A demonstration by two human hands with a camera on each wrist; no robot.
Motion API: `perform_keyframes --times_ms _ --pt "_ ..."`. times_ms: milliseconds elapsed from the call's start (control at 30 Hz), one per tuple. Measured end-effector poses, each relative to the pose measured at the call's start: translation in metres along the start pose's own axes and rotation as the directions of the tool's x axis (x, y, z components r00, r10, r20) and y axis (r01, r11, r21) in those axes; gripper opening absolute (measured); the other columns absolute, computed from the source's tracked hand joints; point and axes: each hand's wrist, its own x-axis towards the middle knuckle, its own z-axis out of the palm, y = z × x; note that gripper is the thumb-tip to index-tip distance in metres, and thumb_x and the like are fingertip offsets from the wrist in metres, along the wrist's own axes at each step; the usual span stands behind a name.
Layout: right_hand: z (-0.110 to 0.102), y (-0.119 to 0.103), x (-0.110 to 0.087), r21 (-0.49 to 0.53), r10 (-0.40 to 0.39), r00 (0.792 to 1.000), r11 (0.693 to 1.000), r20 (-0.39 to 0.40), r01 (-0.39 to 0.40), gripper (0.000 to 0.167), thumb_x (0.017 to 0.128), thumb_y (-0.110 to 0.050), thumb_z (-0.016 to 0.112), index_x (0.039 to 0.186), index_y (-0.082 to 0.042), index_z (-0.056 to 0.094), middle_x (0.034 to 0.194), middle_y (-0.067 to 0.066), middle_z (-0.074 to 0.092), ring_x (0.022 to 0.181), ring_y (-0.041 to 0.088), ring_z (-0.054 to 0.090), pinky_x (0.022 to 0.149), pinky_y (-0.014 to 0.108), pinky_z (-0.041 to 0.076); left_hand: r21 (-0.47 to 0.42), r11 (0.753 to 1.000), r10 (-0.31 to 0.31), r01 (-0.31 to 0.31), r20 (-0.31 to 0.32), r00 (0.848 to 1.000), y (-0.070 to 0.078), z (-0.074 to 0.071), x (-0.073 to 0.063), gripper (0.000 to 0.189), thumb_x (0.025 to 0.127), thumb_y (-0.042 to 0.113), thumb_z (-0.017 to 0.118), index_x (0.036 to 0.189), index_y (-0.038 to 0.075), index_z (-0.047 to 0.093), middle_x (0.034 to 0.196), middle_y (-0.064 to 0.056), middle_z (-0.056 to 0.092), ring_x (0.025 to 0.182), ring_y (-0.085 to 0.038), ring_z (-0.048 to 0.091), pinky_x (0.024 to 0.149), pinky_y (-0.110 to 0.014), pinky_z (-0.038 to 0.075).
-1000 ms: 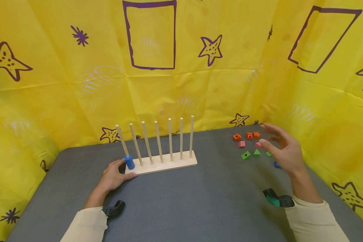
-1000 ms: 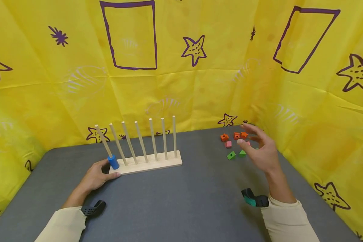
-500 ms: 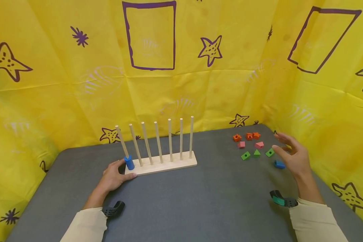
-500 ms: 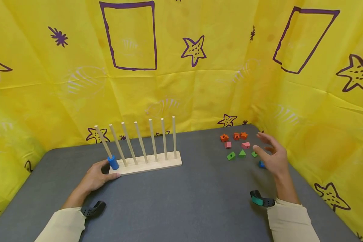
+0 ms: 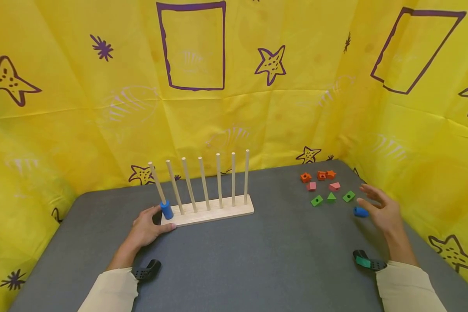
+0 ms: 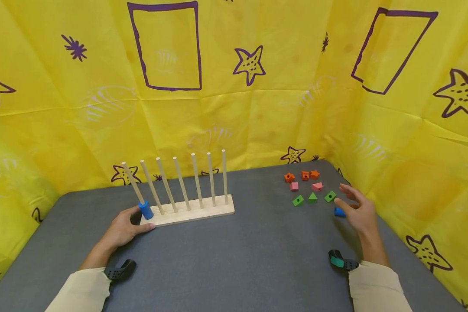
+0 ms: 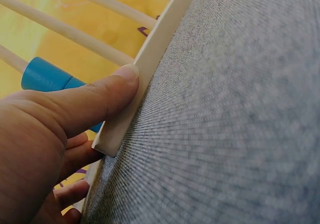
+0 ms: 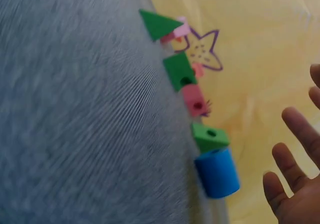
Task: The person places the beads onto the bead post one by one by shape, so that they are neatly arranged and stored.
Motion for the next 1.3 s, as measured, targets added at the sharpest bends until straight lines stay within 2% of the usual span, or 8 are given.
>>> perform_keyframes --times_ms 200,300,533,767,967,1067,1133,1300 --pt "0.000 0.011 -0.004 -0.042 0.080 0.995 0.996 0.066 -0.077 0.050 0.093 -0.029 0.067 0.138 -0.013 0.054 0.123 -0.013 0.058 0.114 0.017 0.047 0.075 0.008 0.040 -0.003 1.000 -0.003 0.003 0.003 1.000 0.000 0.000 0.000 0.102 0.074 0.052 0.079 0.146 -0.004 0.034 0.143 -0.034 0.033 0.130 -0.056 0.024 0.100 -0.070 0.021" --pt "0.001 0.014 -0.005 -0.077 0.109 0.991 0.992 0.083 -0.102 0.052 0.093 -0.029 0.066 0.139 -0.009 0.052 0.127 -0.003 0.058 0.117 0.032 0.045 0.073 0.011 0.041 -0.002 1.000 0.002 -0.002 -0.002 1.000 -0.001 0.000 0.000 0.101 0.074 0.051 0.080 0.146 -0.003 0.035 0.143 -0.034 0.033 0.130 -0.055 0.024 0.100 -0.070 0.021" --pt "0.005 0.020 -0.006 -0.150 0.133 0.981 0.982 0.144 -0.111 0.054 0.094 -0.024 0.065 0.141 -0.002 0.047 0.134 0.027 0.050 0.119 0.045 0.044 0.082 0.042 0.046 0.001 1.000 0.012 -0.012 -0.009 1.000 -0.002 0.000 0.001 0.100 0.075 0.051 0.079 0.146 -0.004 0.035 0.142 -0.034 0.034 0.130 -0.055 0.025 0.100 -0.069 0.021" --pt "0.009 0.027 -0.007 -0.215 0.109 0.977 0.974 0.183 -0.069 0.046 0.093 -0.013 0.065 0.134 0.004 0.052 0.126 0.028 0.056 0.106 0.041 0.054 0.077 0.029 0.045 0.009 1.000 0.024 -0.024 -0.011 1.000 -0.003 0.001 0.001 0.099 0.075 0.051 0.079 0.145 -0.004 0.036 0.142 -0.034 0.035 0.130 -0.055 0.026 0.099 -0.070 0.021" --pt "0.012 0.029 -0.007 -0.280 0.093 0.981 0.959 0.172 -0.042 0.040 0.092 -0.005 0.063 0.130 0.006 0.056 0.119 0.029 0.060 0.103 0.044 0.056 0.082 0.050 0.047 0.007 1.000 0.019 -0.019 -0.010 1.000 -0.002 0.001 0.000 0.100 0.075 0.051 0.079 0.146 -0.004 0.035 0.142 -0.034 0.033 0.130 -0.056 0.025 0.099 -0.070 0.021" --pt "0.012 0.029 -0.007 -0.290 0.073 0.987 0.957 0.146 -0.028 0.037 0.093 -0.007 0.063 0.127 0.006 0.058 0.115 0.028 0.061 0.099 0.045 0.057 0.079 0.052 0.047 0.006 1.000 0.017 -0.017 -0.015 1.000 -0.001 0.001 0.000 0.099 0.076 0.050 0.079 0.146 -0.005 0.035 0.142 -0.035 0.033 0.130 -0.055 0.025 0.099 -0.070 0.022" --pt "0.012 0.028 -0.006 -0.282 0.056 0.992 0.959 0.115 -0.022 0.037 0.094 -0.010 0.064 0.127 0.006 0.059 0.113 0.027 0.062 0.095 0.039 0.060 0.077 0.041 0.049 0.006 1.000 0.019 -0.019 -0.017 1.000 -0.001 0.001 0.000 0.098 0.076 0.049 0.079 0.145 -0.005 0.035 0.142 -0.034 0.034 0.130 -0.055 0.025 0.100 -0.069 0.022" --pt "0.010 0.024 -0.006 -0.194 0.063 0.997 0.980 0.044 -0.053 0.043 0.096 -0.021 0.062 0.130 0.005 0.057 0.114 0.025 0.061 0.083 -0.001 0.055 0.067 0.012 0.044 0.009 1.000 0.023 -0.023 -0.014 1.000 -0.001 0.001 0.000 0.099 0.075 0.050 0.079 0.145 -0.005 0.035 0.142 -0.034 0.035 0.130 -0.055 0.026 0.100 -0.069 0.022"
